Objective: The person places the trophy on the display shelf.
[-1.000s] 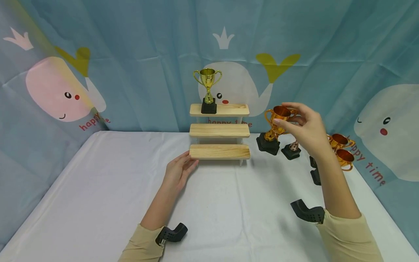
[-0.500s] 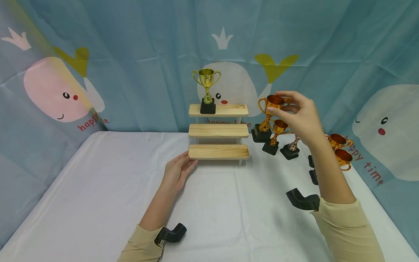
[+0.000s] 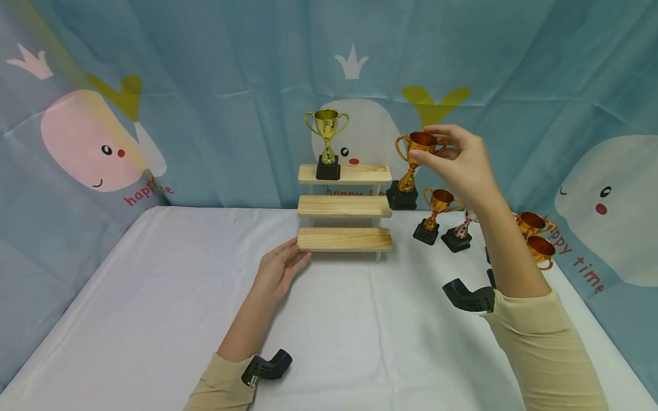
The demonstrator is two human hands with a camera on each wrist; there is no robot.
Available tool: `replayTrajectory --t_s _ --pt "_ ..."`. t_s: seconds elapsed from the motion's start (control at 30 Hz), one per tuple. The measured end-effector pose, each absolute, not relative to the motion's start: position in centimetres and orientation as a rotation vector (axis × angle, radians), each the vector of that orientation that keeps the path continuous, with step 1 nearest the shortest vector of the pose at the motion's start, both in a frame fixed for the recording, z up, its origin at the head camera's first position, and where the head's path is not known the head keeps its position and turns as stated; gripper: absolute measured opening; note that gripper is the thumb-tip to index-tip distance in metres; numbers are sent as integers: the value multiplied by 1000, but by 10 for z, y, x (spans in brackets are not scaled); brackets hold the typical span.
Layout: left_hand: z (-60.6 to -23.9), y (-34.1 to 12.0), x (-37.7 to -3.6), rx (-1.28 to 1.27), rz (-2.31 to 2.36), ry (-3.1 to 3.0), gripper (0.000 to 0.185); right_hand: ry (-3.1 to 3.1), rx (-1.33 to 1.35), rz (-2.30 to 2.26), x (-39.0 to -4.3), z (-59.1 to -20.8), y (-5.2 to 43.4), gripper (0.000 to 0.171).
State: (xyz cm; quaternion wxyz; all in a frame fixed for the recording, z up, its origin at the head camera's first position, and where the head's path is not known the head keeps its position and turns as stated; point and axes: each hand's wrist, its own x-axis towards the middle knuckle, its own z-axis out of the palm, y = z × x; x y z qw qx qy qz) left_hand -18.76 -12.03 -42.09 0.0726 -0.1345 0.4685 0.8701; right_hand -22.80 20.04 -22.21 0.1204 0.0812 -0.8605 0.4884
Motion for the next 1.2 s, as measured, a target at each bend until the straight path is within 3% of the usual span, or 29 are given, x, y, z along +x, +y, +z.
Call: replayTrajectory --t_s 1.2 --pt "-417 -121 -185 -367 2613 1368 51 -2423 309 1466 -280 -215 158 55"
